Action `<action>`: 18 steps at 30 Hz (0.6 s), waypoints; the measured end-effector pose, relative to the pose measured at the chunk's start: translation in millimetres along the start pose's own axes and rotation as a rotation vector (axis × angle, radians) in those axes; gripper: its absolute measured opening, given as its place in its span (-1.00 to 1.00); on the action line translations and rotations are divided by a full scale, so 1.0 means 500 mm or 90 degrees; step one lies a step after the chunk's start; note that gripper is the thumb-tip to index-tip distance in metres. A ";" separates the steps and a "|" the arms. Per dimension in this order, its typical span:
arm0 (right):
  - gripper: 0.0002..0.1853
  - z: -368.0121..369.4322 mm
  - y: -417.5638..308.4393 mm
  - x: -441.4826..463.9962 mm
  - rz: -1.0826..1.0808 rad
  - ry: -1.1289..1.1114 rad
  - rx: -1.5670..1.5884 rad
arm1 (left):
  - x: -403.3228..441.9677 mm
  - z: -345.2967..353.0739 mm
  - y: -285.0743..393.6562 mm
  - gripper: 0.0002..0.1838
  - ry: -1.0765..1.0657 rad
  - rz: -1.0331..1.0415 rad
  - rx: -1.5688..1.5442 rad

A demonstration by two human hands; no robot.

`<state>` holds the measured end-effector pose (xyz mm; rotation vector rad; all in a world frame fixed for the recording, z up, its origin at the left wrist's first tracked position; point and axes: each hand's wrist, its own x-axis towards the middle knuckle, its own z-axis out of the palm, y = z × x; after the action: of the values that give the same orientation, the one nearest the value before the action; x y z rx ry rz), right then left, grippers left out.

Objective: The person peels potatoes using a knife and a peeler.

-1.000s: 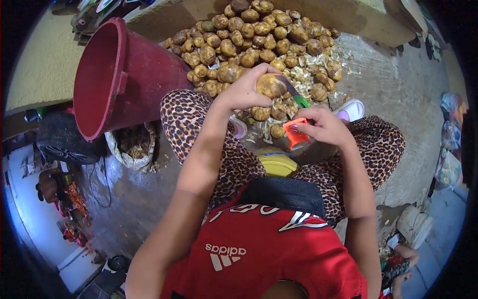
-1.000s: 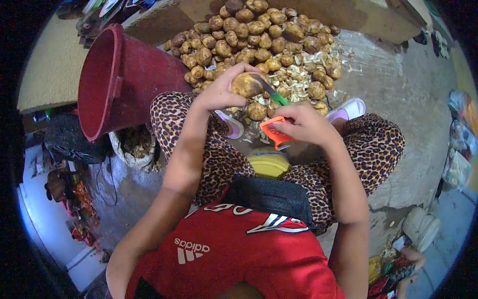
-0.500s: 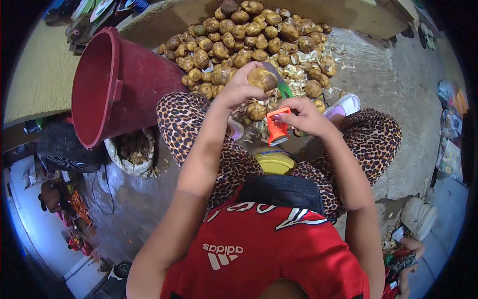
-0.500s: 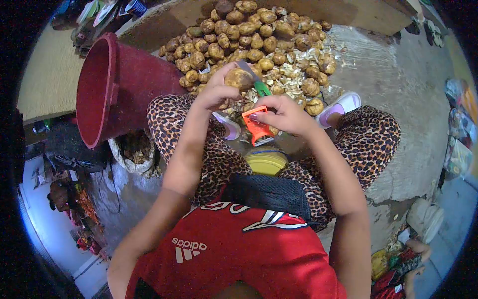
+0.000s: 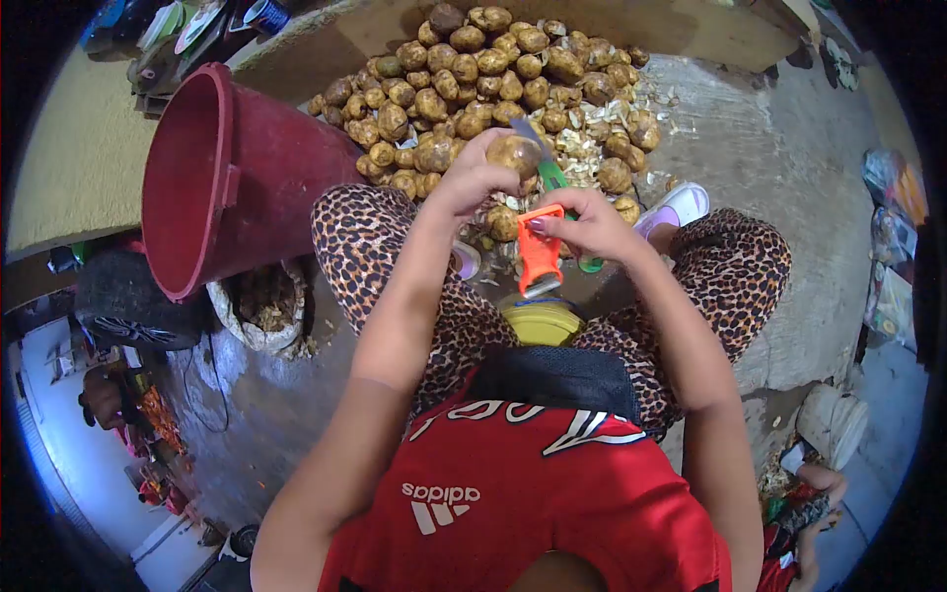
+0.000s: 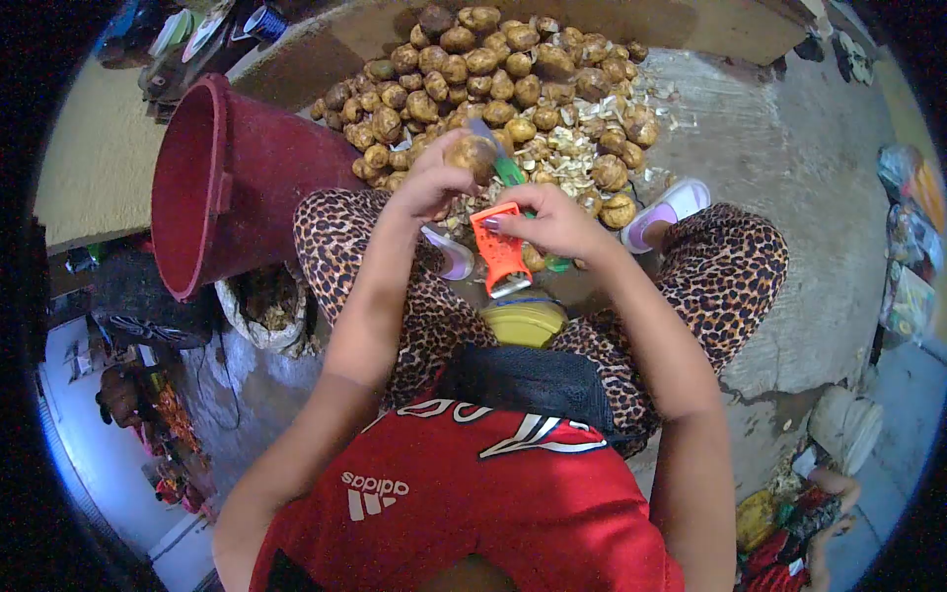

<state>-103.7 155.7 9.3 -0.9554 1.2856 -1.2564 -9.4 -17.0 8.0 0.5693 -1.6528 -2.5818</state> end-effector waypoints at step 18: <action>-0.76 -0.017 0.026 -0.001 -0.055 0.103 -0.379 | 0.032 -0.016 -0.035 -0.35 0.132 0.011 0.258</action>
<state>-110.5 159.2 -4.4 -1.3558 1.8150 -1.0440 -18.8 -19.9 -15.3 0.8005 -2.0968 -2.0927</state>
